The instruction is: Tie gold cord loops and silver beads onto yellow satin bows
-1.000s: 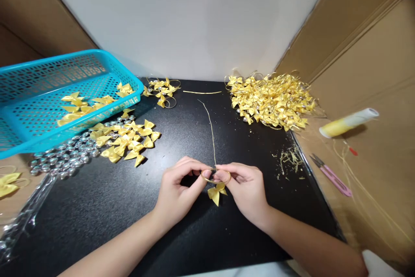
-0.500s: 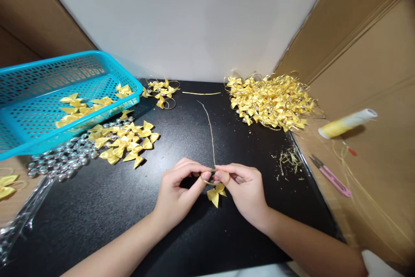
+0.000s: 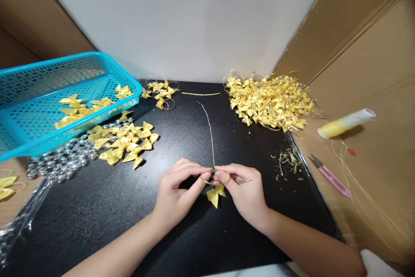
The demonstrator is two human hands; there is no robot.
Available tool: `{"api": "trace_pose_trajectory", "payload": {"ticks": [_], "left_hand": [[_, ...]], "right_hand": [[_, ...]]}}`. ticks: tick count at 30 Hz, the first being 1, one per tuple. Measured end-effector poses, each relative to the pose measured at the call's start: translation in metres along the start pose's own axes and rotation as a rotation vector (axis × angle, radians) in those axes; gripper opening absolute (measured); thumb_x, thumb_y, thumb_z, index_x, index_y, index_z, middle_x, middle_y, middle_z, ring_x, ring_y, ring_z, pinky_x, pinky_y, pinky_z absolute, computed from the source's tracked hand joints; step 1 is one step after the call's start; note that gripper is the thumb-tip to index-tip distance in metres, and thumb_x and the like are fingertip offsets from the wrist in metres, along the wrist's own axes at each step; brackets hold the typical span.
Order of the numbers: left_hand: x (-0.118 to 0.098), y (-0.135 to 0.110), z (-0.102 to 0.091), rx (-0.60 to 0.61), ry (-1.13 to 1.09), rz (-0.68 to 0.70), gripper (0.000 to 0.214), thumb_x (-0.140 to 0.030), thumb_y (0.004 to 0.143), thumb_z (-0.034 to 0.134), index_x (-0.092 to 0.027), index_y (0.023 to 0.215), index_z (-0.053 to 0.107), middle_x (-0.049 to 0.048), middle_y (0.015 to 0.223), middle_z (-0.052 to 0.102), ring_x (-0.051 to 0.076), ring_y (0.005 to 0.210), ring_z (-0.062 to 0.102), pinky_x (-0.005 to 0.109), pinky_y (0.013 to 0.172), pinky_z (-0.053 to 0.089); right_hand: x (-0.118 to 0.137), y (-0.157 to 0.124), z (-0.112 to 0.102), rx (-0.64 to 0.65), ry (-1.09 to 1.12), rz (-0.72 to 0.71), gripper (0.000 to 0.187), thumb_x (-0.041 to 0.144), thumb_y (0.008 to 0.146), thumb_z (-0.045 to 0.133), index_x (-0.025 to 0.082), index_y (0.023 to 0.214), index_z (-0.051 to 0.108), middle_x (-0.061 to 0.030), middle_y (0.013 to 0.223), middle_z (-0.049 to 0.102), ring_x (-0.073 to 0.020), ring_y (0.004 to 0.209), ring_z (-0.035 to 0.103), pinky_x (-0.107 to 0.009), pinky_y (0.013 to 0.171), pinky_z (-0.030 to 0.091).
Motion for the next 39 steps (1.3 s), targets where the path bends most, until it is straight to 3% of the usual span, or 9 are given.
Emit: {"api": "trace_pose_trajectory", "payload": {"ticks": [11, 17, 24, 34, 39], "left_hand": [[-0.0034, 0.0012, -0.0001, -0.022, 0.011, 0.004, 0.011, -0.011, 0.082, 0.068, -0.02, 0.082, 0.074, -0.0009, 0.071, 0.074, 0.012, 0.064, 0.063, 0.024, 0.062, 0.05], [-0.0023, 0.0011, -0.0005, -0.023, 0.034, -0.006, 0.007, -0.014, 0.082, 0.07, -0.02, 0.078, 0.072, -0.0021, 0.068, 0.072, 0.012, 0.062, 0.061, 0.024, 0.062, 0.048], [-0.0023, 0.0003, 0.0, -0.019, 0.045, -0.005, 0.007, -0.015, 0.082, 0.07, -0.02, 0.077, 0.072, -0.0016, 0.068, 0.072, 0.012, 0.062, 0.06, 0.025, 0.061, 0.048], [-0.0043, 0.0002, -0.0001, -0.027, 0.046, 0.022, 0.007, -0.013, 0.081, 0.07, -0.02, 0.078, 0.072, -0.0006, 0.069, 0.073, 0.013, 0.063, 0.061, 0.025, 0.062, 0.048], [-0.0052, -0.0004, -0.0007, -0.051, 0.067, 0.05, 0.011, -0.009, 0.08, 0.07, -0.02, 0.079, 0.072, -0.0013, 0.07, 0.073, 0.012, 0.065, 0.062, 0.026, 0.065, 0.048]], "right_hand": [[-0.0032, -0.0008, 0.0016, -0.002, 0.029, 0.025, 0.008, 0.019, 0.078, 0.073, 0.022, 0.081, 0.079, -0.0016, 0.068, 0.075, -0.0139, 0.06, 0.072, -0.021, 0.059, 0.059], [-0.0016, -0.0017, 0.0045, 0.009, -0.018, 0.034, 0.016, 0.017, 0.068, 0.079, 0.019, 0.084, 0.077, -0.0038, 0.073, 0.076, -0.0157, 0.065, 0.072, -0.023, 0.063, 0.059], [0.0, -0.0033, 0.0023, 0.03, -0.098, -0.011, 0.009, 0.024, 0.081, 0.069, 0.017, 0.081, 0.075, -0.0055, 0.071, 0.074, -0.0167, 0.065, 0.071, -0.026, 0.063, 0.058], [0.0009, -0.0012, 0.0027, 0.057, 0.003, 0.086, 0.005, 0.022, 0.077, 0.072, 0.018, 0.079, 0.073, -0.0041, 0.07, 0.075, -0.015, 0.063, 0.071, -0.023, 0.061, 0.058], [0.005, -0.0039, -0.0005, -0.029, -0.014, 0.017, 0.006, 0.023, 0.08, 0.07, 0.018, 0.08, 0.074, -0.0024, 0.067, 0.073, -0.0146, 0.057, 0.071, -0.023, 0.057, 0.058]]}}
Point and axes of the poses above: each hand's wrist, its own y-axis towards the middle knuckle, its own z-axis out of the palm, x = y × z, the point moved 4 cm from there along y, towards the middle knuckle
